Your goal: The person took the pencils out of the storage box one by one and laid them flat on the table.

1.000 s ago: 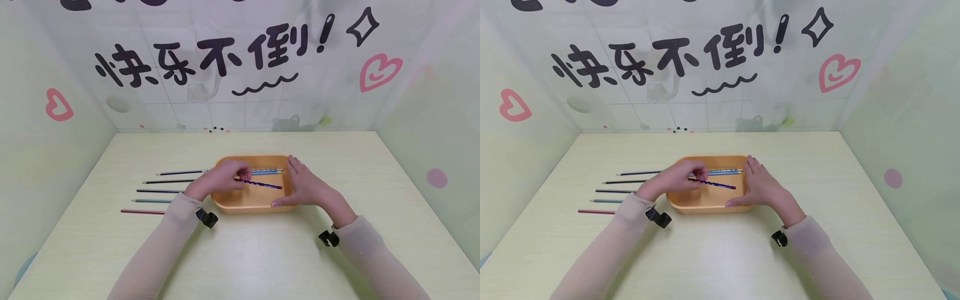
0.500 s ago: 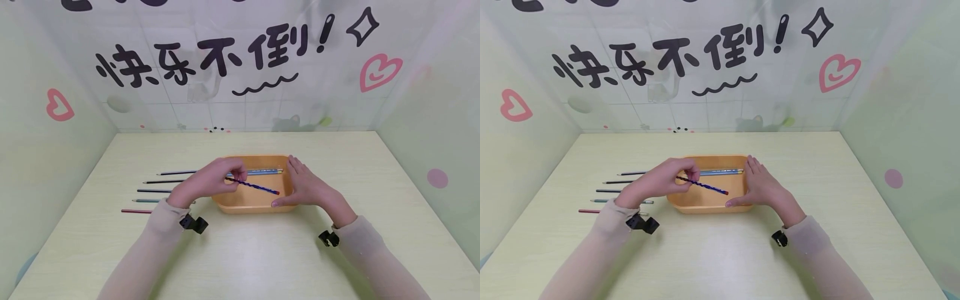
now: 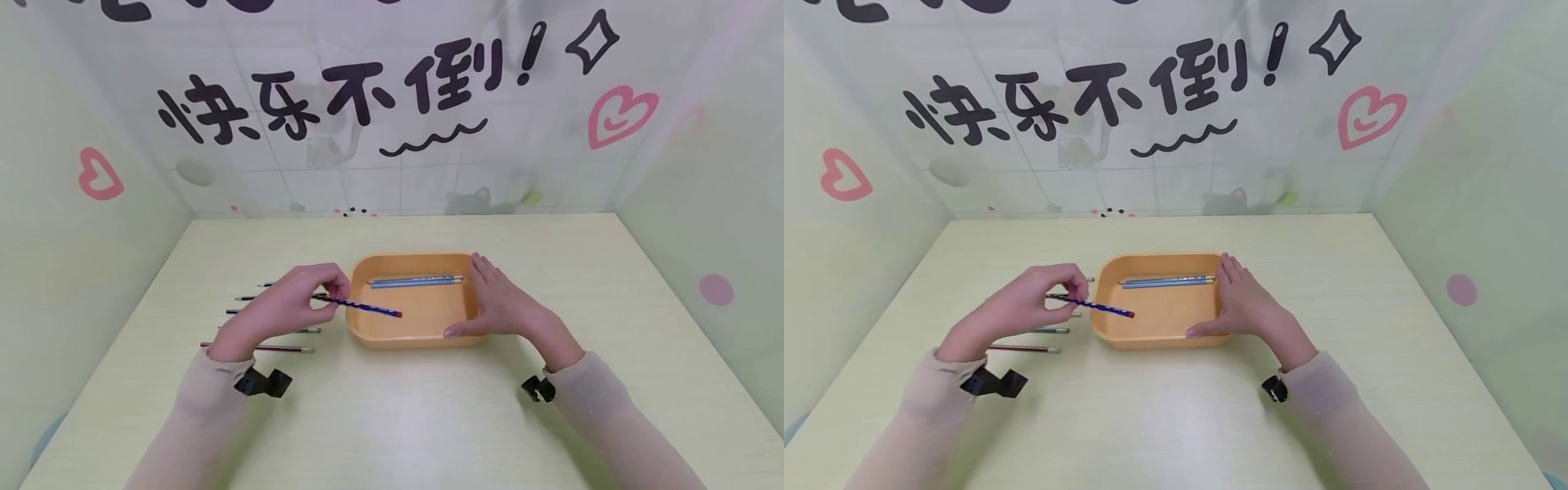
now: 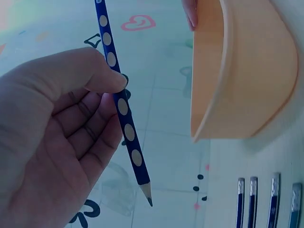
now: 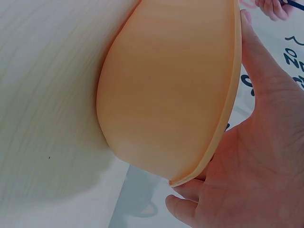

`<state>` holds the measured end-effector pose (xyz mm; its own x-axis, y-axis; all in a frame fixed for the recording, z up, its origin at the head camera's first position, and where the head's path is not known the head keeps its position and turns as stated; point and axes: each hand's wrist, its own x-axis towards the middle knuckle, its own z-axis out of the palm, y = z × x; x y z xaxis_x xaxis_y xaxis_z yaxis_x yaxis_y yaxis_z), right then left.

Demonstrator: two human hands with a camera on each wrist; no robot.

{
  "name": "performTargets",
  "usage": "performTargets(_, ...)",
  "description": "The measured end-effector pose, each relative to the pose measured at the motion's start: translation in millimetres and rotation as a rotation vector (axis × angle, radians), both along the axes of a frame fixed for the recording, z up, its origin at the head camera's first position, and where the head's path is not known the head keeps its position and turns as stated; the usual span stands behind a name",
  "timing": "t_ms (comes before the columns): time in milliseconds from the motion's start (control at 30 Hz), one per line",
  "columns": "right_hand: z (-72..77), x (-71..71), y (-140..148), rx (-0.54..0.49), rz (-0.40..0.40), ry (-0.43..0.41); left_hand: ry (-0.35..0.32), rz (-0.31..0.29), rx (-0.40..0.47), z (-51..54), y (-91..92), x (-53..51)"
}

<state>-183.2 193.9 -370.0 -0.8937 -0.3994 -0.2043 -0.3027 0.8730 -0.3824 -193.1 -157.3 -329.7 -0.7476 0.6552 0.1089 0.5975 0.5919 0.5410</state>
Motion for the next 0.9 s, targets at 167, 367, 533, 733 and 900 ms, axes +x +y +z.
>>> performTargets(167, 1.0, -0.1, 0, -0.013, 0.010, 0.004, 0.018, 0.041, 0.002, -4.9, -27.2, 7.4)
performTargets(367, 1.4, -0.2, 1, -0.017, 0.018, 0.006, 0.043, 0.086, -0.037, -11.9, -58.1, 20.2)
performTargets(533, 1.3, 0.4, 2, -0.008, 0.015, 0.002, 0.062, 0.123, -0.055, -19.4, -81.7, 31.0)
performTargets(733, 1.2, 0.8, 1, -0.012, 0.021, 0.014, 0.060, 0.176, -0.111, -31.5, -103.5, 40.2)
performTargets(900, 1.4, 1.2, 1, -0.012, 0.022, 0.018, 0.038, 0.198, -0.156, -40.8, -117.2, 45.1)
